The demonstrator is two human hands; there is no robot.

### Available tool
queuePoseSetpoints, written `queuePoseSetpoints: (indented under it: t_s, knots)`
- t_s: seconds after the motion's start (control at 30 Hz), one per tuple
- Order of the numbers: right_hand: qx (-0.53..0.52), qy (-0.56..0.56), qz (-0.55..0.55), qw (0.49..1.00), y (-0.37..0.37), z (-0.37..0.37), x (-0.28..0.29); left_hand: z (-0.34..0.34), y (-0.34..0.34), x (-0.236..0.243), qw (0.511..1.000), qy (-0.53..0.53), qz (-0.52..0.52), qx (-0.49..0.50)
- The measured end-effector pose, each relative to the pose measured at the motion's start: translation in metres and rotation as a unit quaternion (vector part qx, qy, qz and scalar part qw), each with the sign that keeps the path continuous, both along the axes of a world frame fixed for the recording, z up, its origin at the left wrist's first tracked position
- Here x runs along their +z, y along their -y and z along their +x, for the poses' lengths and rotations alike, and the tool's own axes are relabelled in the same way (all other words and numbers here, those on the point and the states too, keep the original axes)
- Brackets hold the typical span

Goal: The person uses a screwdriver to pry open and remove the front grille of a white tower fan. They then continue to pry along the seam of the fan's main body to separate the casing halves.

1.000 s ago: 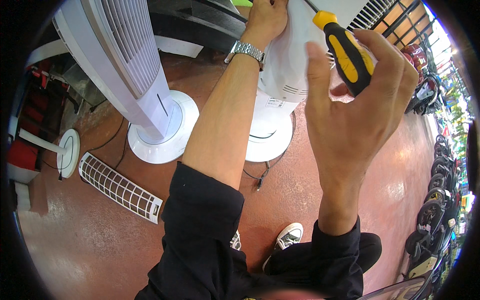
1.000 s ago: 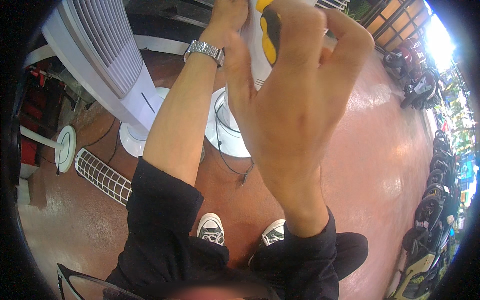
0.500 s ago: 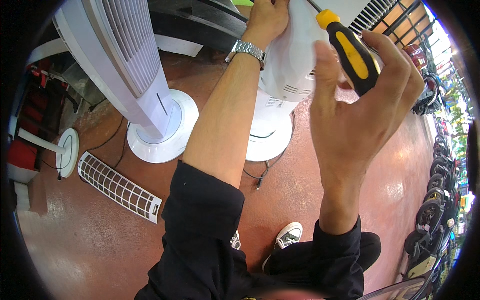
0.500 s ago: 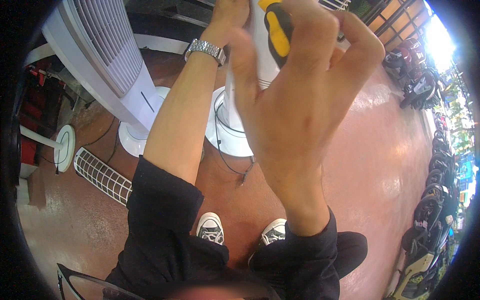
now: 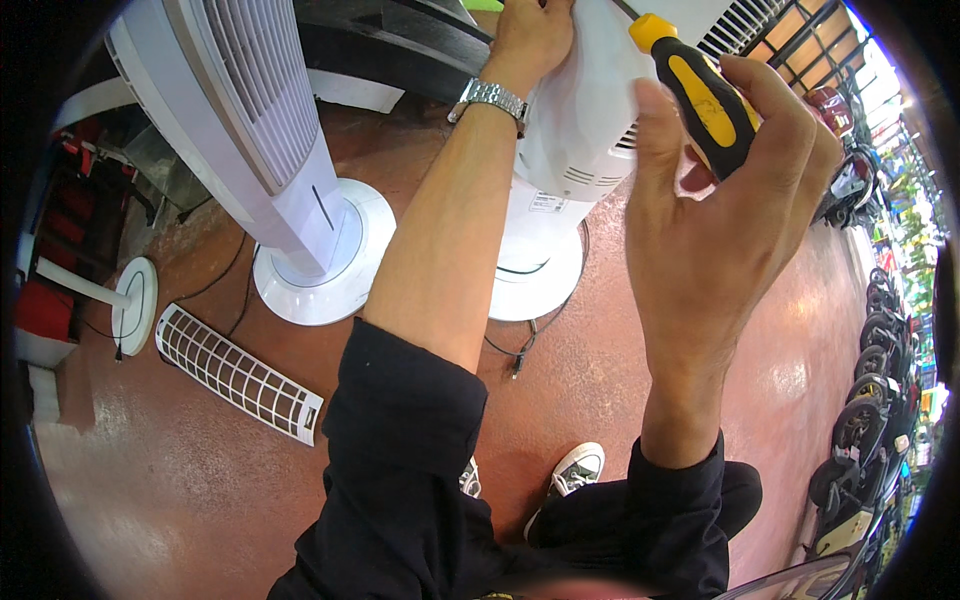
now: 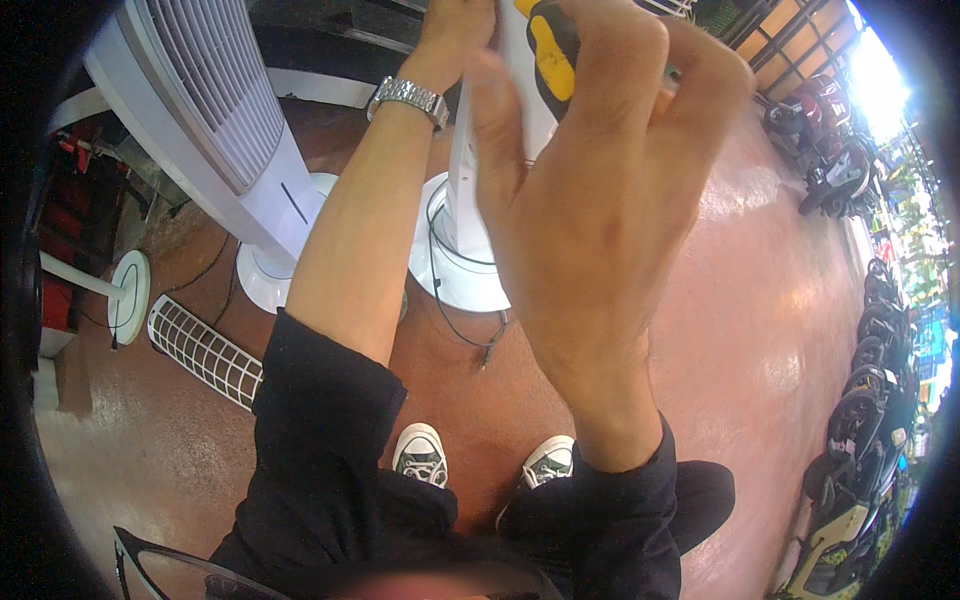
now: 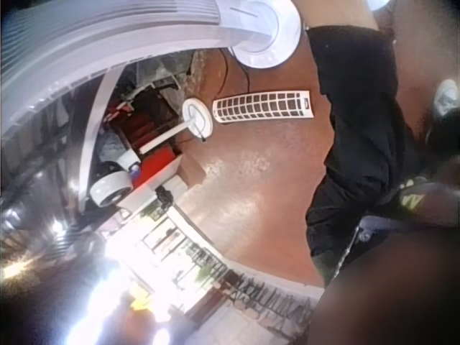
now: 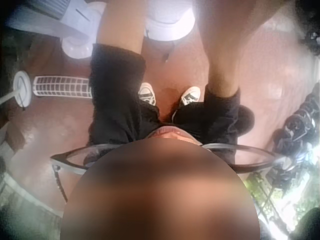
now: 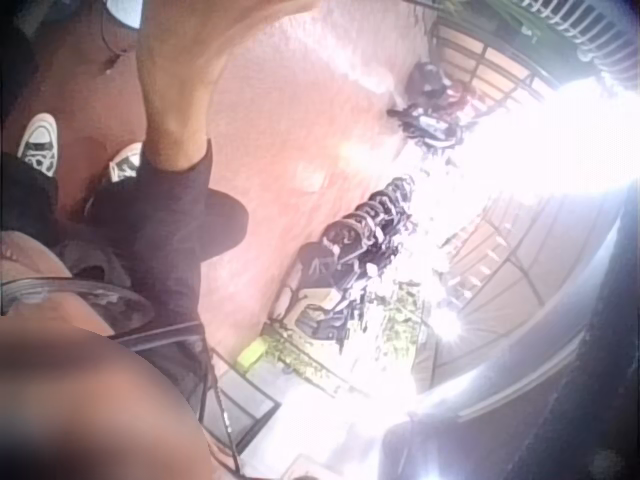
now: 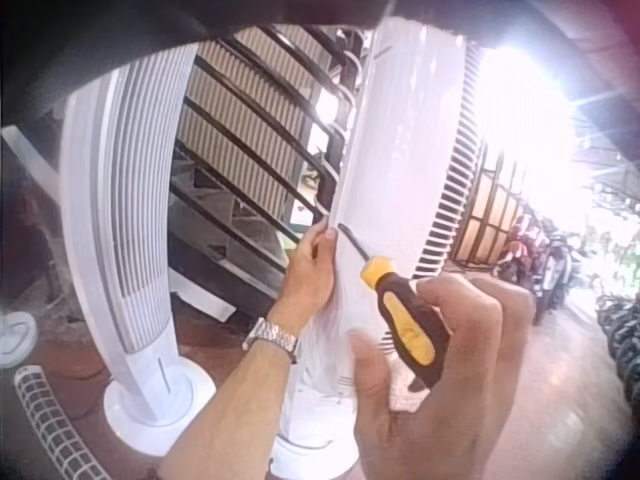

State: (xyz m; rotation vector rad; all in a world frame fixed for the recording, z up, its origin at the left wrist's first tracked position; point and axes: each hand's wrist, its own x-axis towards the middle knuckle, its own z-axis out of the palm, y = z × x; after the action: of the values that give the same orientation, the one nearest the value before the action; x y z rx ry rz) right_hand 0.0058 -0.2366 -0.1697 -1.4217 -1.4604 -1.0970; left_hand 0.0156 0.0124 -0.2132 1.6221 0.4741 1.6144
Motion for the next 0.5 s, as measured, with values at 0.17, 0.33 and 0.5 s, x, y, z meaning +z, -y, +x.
queuePoseSetpoints:
  t_s: [0.17,0.33,0.5]
  knots:
    - [0.041,0.071,0.027,0.996,-0.003,0.016,0.004,-0.002,0.003,0.0,1.0,-0.004,0.009,0.012]
    - [0.063,0.093,0.02,0.993,-0.007,0.017,0.004,0.0,-0.002,-0.001,1.0,0.021,0.018,0.012]
    - [0.017,-0.056,-0.005,0.998,0.0,-0.002,-0.001,-0.001,0.006,-0.003,1.0,0.015,-0.006,-0.006]
